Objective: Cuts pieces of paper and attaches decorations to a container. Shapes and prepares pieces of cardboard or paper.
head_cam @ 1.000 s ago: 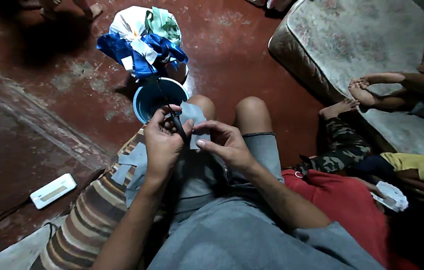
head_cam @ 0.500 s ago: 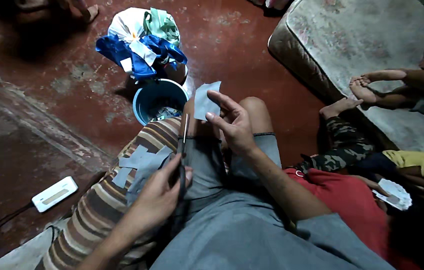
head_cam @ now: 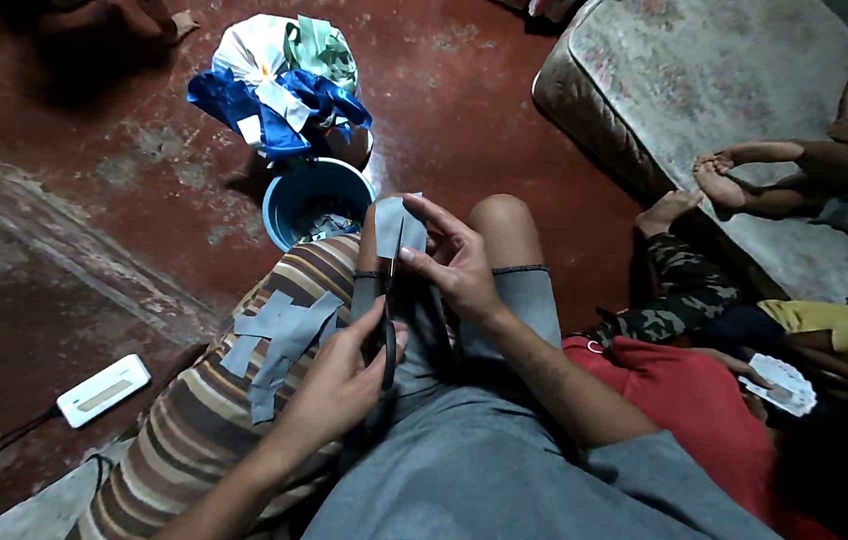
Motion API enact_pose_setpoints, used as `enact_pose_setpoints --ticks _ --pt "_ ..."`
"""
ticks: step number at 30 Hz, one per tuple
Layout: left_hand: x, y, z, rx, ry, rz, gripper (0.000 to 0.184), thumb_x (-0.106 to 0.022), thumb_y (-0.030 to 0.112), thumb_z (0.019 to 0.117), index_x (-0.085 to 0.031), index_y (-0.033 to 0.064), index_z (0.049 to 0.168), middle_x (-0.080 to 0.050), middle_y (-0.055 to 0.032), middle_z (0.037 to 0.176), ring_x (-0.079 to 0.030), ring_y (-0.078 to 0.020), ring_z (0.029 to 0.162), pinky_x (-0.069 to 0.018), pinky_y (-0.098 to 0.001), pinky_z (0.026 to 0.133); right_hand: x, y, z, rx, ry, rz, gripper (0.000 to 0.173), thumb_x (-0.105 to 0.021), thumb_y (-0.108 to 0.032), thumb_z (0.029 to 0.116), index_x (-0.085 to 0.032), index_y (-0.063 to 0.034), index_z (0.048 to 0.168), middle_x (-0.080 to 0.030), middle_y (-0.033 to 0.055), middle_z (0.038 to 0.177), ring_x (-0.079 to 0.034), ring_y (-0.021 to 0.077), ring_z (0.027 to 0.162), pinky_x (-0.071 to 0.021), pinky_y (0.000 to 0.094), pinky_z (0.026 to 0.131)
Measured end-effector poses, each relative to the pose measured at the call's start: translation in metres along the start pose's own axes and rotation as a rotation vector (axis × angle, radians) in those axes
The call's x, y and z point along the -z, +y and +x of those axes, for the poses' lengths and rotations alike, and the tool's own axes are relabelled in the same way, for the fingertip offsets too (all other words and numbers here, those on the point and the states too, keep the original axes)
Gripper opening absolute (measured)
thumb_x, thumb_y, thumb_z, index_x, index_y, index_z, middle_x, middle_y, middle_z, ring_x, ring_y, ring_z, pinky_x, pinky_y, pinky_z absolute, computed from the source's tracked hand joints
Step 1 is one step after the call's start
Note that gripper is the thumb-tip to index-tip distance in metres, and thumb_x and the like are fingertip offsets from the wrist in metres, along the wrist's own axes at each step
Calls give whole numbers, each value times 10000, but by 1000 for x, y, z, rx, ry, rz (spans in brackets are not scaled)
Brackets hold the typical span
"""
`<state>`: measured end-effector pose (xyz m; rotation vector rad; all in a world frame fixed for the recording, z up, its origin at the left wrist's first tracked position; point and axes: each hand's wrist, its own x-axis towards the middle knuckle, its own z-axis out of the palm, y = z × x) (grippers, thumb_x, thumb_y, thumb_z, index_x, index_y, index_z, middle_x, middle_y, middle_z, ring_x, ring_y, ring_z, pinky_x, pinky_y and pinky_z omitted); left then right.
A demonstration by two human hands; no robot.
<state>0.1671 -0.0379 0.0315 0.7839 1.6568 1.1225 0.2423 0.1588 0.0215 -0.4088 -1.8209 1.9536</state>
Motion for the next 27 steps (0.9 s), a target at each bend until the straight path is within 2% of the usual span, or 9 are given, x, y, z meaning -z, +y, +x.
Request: enact_pose_setpoints --ticks 2,5,9,14,22,27 --pt "-1 0 1 -7 10 10 528 -553 309 1051 -462 64 1509 -728 12 1195 -706 -89 1054 -591 -282 939 0 0 -1 -10 14 -29 630 -644 64 928 -459 -38 1522 -547 116 1466 -703 174 965 -625 318 806" --pt "-3 -1 2 -6 13 10 539 -559 309 1050 -452 66 1520 -727 14 1201 -706 -89 1061 -592 -291 952 0 1 -3 -13 -6 -115 568 -611 -29 973 -467 -50 1522 -543 95 1484 -679 169 1079 -602 322 890" --pt "-6 -2 2 8 17 0 540 -561 293 1048 -450 50 1517 -727 13 1199 -706 -84 1054 -588 -283 954 0 3 -4 -16 4 -146 514 -566 -29 990 -505 -62 1499 -572 74 1450 -664 118 971 -578 272 805" --pt "-7 -4 2 -2 22 -9 537 -566 290 1045 -457 42 1509 -731 8 1194 -709 -86 1056 -590 -284 951 1 4 -6 -30 -1 -159 548 -606 -22 976 -500 -91 1510 -571 59 1444 -649 99 838 -575 258 712" --pt "-7 -5 1 -10 14 -29 546 -578 275 1040 -449 44 1518 -725 4 1221 -704 -98 1086 -584 -292 973 -1 6 -5 38 1 -158 562 -615 -5 966 -482 -51 1511 -566 92 1451 -681 132 950 -602 290 808" --pt "-7 -4 1 -17 3 -38 525 -572 261 1044 -460 45 1509 -729 8 1212 -707 -96 1079 -588 -286 965 -1 6 -5 54 7 -162 550 -612 -2 964 -499 -57 1500 -577 97 1424 -671 128 895 -600 289 775"
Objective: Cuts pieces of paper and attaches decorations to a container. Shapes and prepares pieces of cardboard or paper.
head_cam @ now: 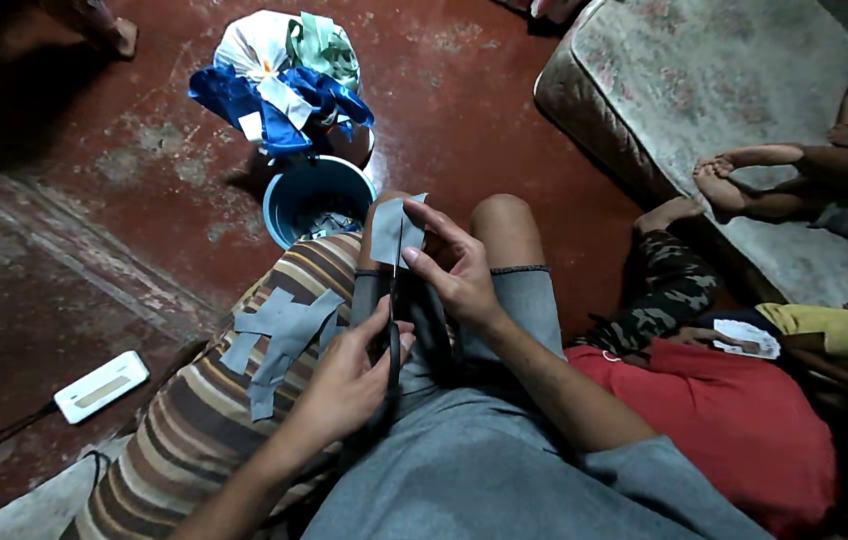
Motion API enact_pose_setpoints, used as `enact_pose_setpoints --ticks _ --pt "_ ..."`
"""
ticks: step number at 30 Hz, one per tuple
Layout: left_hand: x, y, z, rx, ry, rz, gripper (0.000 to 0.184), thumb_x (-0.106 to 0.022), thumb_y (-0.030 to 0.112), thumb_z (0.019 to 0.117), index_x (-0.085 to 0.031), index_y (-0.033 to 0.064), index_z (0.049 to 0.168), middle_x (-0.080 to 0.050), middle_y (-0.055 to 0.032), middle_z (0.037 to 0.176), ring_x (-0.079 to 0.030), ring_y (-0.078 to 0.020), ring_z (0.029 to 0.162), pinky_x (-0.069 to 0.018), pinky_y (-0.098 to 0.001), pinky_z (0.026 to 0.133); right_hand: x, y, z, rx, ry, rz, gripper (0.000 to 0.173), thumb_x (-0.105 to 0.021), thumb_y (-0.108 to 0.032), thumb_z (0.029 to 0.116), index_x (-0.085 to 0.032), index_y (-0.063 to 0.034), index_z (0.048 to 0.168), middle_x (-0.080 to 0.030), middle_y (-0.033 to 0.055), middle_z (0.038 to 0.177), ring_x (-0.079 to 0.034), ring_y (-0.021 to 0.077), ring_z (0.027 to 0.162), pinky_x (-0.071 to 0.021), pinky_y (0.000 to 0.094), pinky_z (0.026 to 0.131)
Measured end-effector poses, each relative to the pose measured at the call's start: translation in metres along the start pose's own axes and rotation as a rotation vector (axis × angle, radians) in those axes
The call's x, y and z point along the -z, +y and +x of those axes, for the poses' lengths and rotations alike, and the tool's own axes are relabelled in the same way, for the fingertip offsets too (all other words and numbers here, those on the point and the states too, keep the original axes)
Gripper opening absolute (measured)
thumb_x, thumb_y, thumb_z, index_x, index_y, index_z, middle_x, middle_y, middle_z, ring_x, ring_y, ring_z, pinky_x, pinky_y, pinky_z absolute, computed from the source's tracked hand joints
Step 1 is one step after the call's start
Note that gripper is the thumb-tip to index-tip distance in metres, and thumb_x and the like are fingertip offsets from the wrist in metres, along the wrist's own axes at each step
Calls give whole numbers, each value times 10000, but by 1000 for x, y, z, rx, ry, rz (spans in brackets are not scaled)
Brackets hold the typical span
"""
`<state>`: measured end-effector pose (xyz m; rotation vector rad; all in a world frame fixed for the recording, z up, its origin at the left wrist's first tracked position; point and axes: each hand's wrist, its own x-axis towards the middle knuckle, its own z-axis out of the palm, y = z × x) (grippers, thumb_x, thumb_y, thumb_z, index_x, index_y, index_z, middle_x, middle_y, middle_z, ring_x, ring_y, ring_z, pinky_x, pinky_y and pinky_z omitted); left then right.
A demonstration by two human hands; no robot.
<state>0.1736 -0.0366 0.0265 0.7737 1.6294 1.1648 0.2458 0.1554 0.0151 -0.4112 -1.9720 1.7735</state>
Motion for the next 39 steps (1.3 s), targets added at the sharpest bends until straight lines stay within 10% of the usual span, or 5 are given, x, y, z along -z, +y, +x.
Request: enact_pose_setpoints --ticks 18,39 --pt "3 -7 -1 -62 28 -4 494 -613 238 1025 -520 13 1455 -751 0 1153 -732 -115 1022 -616 -300 932 1 -4 1 57 -59 53 559 -627 37 942 -483 13 1482 -553 133 1444 -679 158 1023 -603 302 870" --pt "4 -8 1 -60 70 -15 495 -640 238 1011 -540 24 1446 -754 2 1149 -735 -120 1017 -622 -297 915 1 -2 4 87 -118 80 642 -652 79 899 -450 5 1503 -542 141 1440 -675 138 855 -615 297 763"
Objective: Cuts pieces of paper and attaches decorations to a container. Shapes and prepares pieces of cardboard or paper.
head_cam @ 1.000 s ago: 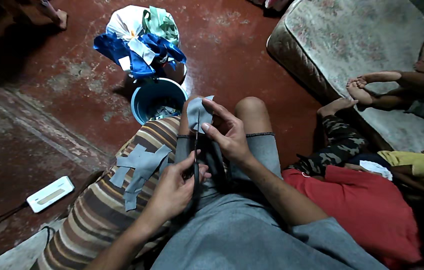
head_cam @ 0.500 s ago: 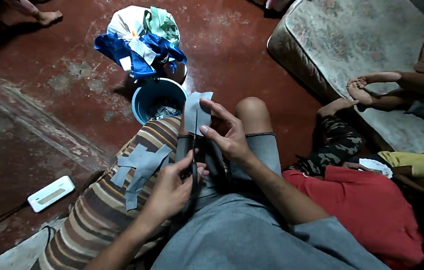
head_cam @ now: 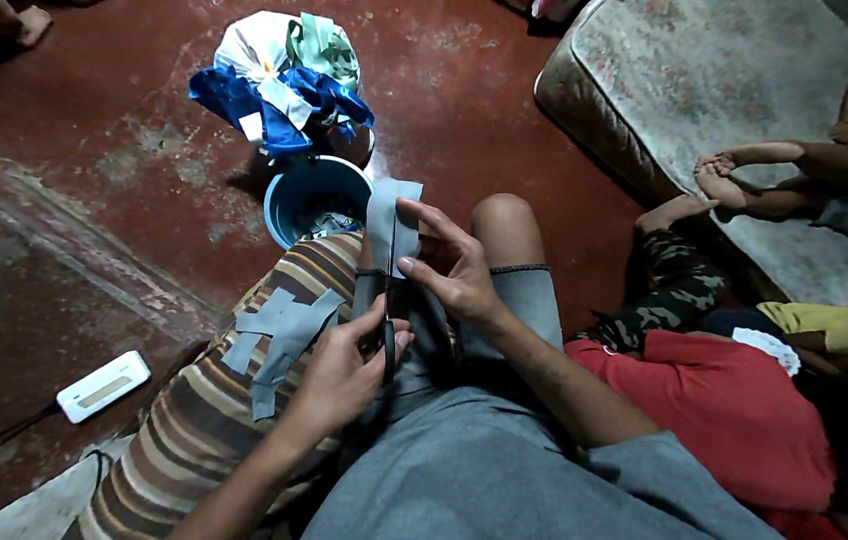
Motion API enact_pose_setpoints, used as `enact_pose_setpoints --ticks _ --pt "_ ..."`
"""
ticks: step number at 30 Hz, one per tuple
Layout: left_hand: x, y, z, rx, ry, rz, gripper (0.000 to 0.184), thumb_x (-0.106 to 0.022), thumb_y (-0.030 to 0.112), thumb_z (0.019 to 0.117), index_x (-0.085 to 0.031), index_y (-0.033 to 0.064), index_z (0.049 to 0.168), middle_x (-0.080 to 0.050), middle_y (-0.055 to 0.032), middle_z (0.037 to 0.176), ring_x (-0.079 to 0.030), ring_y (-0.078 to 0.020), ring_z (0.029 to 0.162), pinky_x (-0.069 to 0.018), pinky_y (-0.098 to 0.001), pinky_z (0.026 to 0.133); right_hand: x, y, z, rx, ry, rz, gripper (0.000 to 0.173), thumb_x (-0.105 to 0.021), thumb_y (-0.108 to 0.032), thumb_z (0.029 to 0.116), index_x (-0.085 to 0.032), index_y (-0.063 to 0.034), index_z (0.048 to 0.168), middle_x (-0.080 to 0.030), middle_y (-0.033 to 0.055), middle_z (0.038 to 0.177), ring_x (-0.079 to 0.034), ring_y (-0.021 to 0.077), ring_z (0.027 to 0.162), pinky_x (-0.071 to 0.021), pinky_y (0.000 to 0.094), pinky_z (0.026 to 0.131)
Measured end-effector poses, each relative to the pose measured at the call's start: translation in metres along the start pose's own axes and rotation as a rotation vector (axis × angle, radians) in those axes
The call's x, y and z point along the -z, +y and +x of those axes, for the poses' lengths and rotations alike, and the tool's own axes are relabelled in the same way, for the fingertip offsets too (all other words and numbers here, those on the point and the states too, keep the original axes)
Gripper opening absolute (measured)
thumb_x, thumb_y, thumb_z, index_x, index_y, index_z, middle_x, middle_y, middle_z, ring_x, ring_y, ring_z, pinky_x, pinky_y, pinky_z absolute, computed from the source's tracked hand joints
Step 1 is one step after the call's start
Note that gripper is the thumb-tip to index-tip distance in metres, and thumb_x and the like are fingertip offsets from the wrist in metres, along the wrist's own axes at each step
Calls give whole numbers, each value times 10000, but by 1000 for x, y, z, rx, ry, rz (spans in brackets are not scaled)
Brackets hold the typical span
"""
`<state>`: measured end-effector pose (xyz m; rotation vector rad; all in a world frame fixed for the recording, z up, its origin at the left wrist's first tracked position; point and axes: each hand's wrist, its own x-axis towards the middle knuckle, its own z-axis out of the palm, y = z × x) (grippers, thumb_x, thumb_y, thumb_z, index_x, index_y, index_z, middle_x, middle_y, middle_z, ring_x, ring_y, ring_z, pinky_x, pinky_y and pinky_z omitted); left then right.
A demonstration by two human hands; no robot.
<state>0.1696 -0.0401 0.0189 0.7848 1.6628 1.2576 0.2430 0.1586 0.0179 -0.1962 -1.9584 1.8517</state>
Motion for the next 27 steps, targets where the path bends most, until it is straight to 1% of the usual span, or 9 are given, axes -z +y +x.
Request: enact_pose_setpoints --ticks 5,11,14,18,20,22,24,26,27 --pt "-1 -2 -1 -31 19 -42 468 -651 174 1002 -552 -11 1419 -764 -26 1119 -748 -148 991 -634 -309 906 0 1 0 10 -9 17 660 -648 81 899 -428 6 1516 -535 150 1443 -689 153 891 -622 310 787" --pt "1 -4 0 -29 23 8 508 -657 252 1002 -547 4 1431 -754 -9 1151 -737 -122 1007 -628 -304 898 -1 3 -1 34 -35 7 671 -659 70 886 -424 22 1513 -500 154 1488 -691 146 912 -625 314 800" --pt "1 -6 0 -32 27 -7 481 -661 221 1000 -561 -1 1416 -760 -8 1139 -741 -127 1001 -630 -299 897 0 3 -1 22 -40 15 694 -662 69 882 -405 13 1524 -490 145 1489 -669 130 878 -612 296 771" --pt "1 -8 0 -57 33 -23 485 -661 207 999 -555 1 1425 -763 -10 1115 -745 -135 984 -635 -306 889 7 1 2 18 -106 -15 720 -667 6 897 -359 10 1548 -450 162 1526 -651 204 1140 -605 356 925" --pt "1 -8 0 -58 30 -23 500 -667 216 998 -546 2 1434 -763 -10 1123 -745 -143 989 -635 -311 895 12 -2 7 -10 -141 -66 678 -664 -101 935 -387 -31 1550 -551 137 1415 -661 150 992 -607 310 811" --pt "1 -6 -1 -48 14 -16 513 -661 219 1002 -531 9 1451 -761 -9 1141 -745 -139 998 -631 -309 907 19 -1 12 17 -148 -132 605 -641 -195 954 -468 -34 1511 -591 111 1283 -568 101 797 -521 250 645" --pt "1 -5 -2 -53 9 -17 512 -659 210 1003 -527 5 1454 -759 -14 1149 -745 -141 999 -630 -311 911 29 -1 15 25 -174 -166 525 -624 -244 976 -548 -42 1454 -600 92 1306 -604 106 908 -540 242 723" --pt "2 -6 -2 -59 2 -15 515 -658 211 1003 -523 6 1456 -757 -9 1155 -743 -134 1003 -628 -305 913 33 -6 17 -16 -185 -81 508 -657 -182 952 -569 -10 1423 -613 113 1311 -637 141 994 -573 269 818" --pt "2 -6 -2 -63 -1 -17 515 -661 210 1002 -524 6 1455 -757 -9 1154 -743 -134 1002 -628 -305 913 33 -7 18 -33 -174 -23 491 -676 -105 929 -582 3 1398 -626 123 1269 -657 149 968 -594 274 805"
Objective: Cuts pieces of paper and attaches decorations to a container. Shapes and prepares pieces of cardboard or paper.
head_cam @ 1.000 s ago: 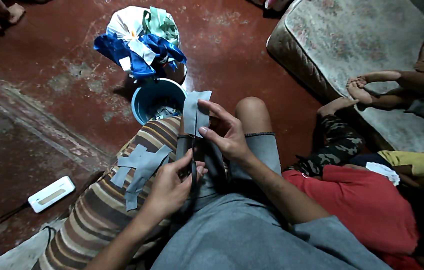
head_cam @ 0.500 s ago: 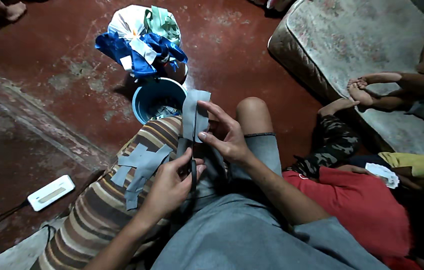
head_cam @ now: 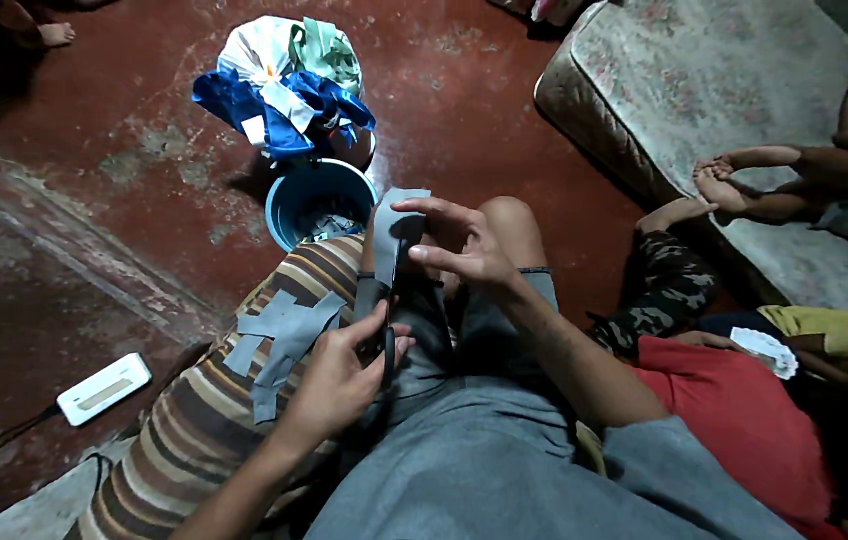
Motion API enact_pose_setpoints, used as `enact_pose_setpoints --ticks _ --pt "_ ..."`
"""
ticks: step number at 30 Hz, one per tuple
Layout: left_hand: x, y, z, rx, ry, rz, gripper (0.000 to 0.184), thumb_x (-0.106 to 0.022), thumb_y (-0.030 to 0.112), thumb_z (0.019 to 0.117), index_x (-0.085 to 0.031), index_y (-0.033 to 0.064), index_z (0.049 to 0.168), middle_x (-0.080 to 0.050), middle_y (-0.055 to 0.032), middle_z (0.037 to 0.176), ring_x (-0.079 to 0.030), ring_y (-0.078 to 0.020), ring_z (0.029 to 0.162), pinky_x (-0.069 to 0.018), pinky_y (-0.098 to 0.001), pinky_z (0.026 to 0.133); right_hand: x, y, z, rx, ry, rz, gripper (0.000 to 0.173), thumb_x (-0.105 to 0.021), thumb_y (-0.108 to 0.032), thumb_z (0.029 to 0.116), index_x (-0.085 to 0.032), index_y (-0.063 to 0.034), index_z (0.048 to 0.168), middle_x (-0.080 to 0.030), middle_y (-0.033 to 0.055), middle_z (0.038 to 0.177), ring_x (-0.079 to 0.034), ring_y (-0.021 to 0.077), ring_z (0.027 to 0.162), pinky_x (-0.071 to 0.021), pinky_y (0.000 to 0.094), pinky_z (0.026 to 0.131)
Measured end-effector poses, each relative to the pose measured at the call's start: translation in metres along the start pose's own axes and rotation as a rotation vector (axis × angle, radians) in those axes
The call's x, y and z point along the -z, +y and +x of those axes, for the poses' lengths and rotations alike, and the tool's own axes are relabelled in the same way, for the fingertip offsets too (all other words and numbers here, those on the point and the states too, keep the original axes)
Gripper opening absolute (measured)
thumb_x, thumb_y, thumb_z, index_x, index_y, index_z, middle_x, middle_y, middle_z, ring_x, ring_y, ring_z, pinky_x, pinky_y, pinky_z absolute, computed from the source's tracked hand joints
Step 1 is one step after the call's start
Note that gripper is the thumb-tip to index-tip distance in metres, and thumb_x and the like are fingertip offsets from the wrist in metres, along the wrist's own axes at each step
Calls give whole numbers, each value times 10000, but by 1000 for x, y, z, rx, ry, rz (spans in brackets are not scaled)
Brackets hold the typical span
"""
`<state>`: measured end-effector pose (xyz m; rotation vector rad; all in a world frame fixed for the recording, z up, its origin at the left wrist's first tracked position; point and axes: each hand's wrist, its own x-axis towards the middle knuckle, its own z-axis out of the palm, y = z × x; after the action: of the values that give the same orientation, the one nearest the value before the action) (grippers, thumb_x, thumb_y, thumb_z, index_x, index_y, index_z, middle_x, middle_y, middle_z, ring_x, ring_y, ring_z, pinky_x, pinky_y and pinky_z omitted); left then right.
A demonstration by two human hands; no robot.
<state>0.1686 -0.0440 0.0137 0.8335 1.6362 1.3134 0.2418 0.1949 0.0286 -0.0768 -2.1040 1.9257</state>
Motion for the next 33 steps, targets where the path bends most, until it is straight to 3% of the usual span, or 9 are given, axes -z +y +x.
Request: enact_pose_setpoints --ticks 2,5,13,19,24,29,33 --pt "0 -1 0 -6 2 9 509 -661 216 1003 -532 6 1449 -758 -4 1149 -741 -128 1002 -628 -302 913 -3 0 2 -5 19 67 470 -674 28 901 -601 16 1365 -653 133 1203 -681 148 879 -617 271 744" --pt "0 -2 0 -5 6 22 502 -667 226 998 -549 11 1436 -760 1 1129 -739 -114 993 -626 -288 902 -5 2 3 -1 5 67 458 -661 67 895 -612 19 1348 -691 133 1157 -679 122 792 -606 244 678" --pt "1 -5 0 1 -6 42 537 -662 286 1002 -535 27 1455 -753 9 1138 -733 -103 989 -627 -293 895 -3 -6 2 -88 -40 81 500 -674 50 874 -620 -10 1367 -676 124 1220 -666 138 805 -594 252 654" --pt "1 -4 -1 -3 -9 24 512 -657 242 1002 -539 15 1447 -755 -2 1128 -734 -112 989 -622 -295 907 -2 -8 3 -87 -69 109 555 -684 71 846 -599 -11 1388 -652 135 1231 -664 151 775 -600 263 612" --pt "1 -6 -2 -16 -8 23 506 -662 245 1002 -548 32 1447 -757 -3 1135 -738 -120 996 -630 -303 900 -1 -9 4 -76 -77 100 573 -708 52 839 -589 -10 1396 -624 134 1288 -685 185 898 -625 299 691" --pt "3 -6 1 -21 4 43 512 -657 277 1001 -557 27 1437 -756 -1 1107 -728 -98 972 -620 -292 884 -2 -3 22 29 -140 89 584 -722 33 817 -564 79 1378 -613 177 1350 -629 232 1176 -584 338 941" --pt "1 -6 1 -43 11 -15 475 -664 203 997 -565 19 1424 -763 -14 1096 -742 -137 980 -633 -312 892 -1 -7 21 24 -146 80 609 -727 34 817 -546 64 1398 -595 169 1372 -626 231 1190 -588 341 944"
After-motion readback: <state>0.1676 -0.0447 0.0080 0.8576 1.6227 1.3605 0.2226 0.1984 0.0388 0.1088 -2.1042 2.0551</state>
